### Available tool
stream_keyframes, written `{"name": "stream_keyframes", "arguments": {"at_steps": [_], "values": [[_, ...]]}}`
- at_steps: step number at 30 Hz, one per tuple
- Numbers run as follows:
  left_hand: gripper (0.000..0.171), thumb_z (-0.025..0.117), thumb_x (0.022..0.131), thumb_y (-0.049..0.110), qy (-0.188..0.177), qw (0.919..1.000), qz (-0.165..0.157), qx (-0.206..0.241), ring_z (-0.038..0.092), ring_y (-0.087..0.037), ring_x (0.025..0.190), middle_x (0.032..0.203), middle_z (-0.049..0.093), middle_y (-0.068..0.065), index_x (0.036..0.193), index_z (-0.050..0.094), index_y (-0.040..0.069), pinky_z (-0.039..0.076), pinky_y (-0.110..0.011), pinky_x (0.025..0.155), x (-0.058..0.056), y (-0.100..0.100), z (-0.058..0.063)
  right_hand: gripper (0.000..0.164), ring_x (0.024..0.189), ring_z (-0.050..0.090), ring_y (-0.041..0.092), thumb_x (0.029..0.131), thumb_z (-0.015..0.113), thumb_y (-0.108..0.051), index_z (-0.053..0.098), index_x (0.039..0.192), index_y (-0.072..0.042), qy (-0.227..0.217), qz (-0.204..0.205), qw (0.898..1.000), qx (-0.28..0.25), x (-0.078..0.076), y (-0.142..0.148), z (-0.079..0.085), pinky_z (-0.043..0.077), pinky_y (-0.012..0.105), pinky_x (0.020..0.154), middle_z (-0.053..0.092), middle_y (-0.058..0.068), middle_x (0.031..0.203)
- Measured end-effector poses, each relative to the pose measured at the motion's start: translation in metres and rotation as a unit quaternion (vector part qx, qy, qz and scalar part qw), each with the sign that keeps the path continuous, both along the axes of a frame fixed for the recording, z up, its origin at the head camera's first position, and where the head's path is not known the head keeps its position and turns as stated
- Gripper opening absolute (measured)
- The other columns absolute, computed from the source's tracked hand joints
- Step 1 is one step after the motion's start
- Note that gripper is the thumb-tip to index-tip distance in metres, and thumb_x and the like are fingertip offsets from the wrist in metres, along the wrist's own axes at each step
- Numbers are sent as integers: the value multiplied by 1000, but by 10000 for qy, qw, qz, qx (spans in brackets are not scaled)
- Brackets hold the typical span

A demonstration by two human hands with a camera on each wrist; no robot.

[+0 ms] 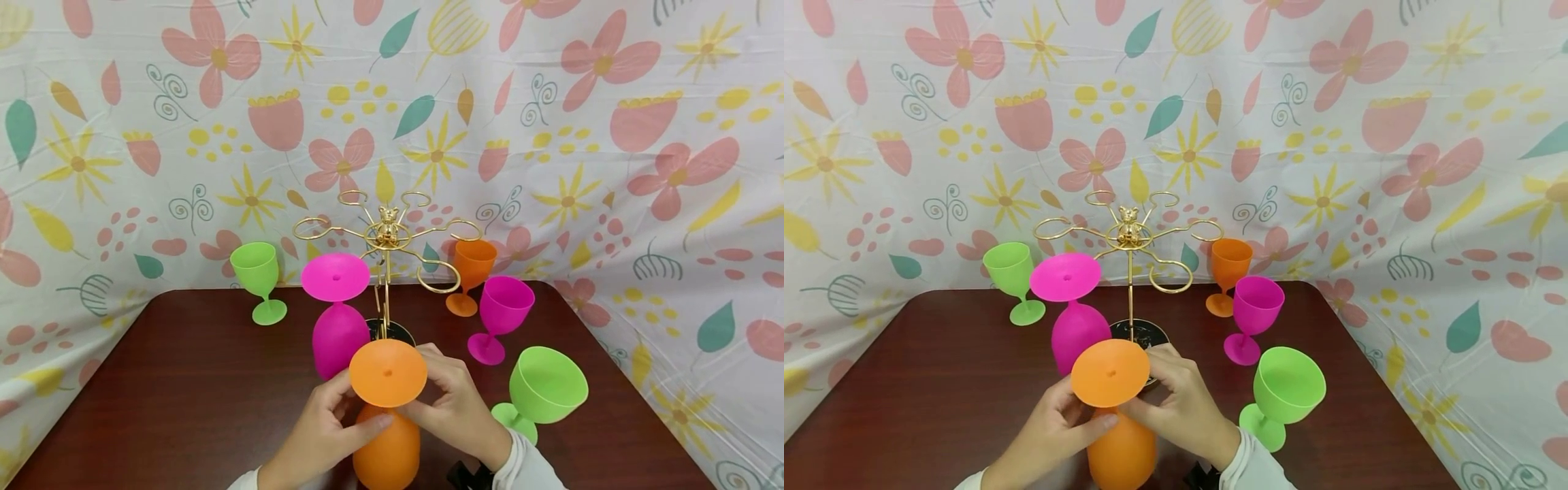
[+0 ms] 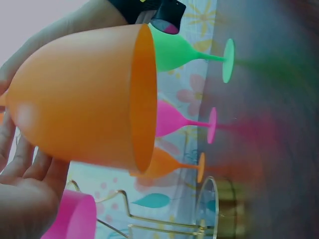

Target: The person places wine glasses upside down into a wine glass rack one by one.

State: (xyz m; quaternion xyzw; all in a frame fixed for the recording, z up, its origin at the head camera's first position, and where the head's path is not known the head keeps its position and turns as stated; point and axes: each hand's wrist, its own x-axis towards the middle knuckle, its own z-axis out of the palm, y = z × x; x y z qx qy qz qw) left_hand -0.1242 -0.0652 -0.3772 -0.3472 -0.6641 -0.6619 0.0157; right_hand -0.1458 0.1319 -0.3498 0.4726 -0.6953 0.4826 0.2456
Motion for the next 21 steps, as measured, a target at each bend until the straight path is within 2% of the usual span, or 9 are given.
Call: {"name": "stream_keyframes", "arguments": {"at_steps": [3,10,15,21], "values": [[45,68,84,6,214,9995,218,24,62,-15,99,117,63,-4,126,55,15,54,-31,83,-2,5,3,40,96,61,15,76,75,-5,64,114,-8,112,-54,9999,32,1,1,2,45,29,86,69,4,103],[43,70,82,6,601,9976,340,36,60,-10,87,110,65,-6,123,58,13,55,-29,72,-11,12,5,44,98,60,14,76,76,-7,62,118,-10,61,-486,9984,280,6,11,9,44,27,86,68,2,108],[39,70,83,10,689,9965,482,-37,57,-7,81,103,65,-6,119,59,13,54,-27,65,-14,20,8,47,95,58,12,74,76,-4,62,119,-10,51,-776,9962,401,11,19,15,44,24,84,67,1,108],[41,67,85,7,660,9949,683,351,62,-13,93,112,64,-6,124,56,15,55,-31,80,-18,31,23,37,90,59,10,73,76,-3,65,107,-11,420,-1153,9909,560,21,29,31,42,20,82,67,-2,95]]}}
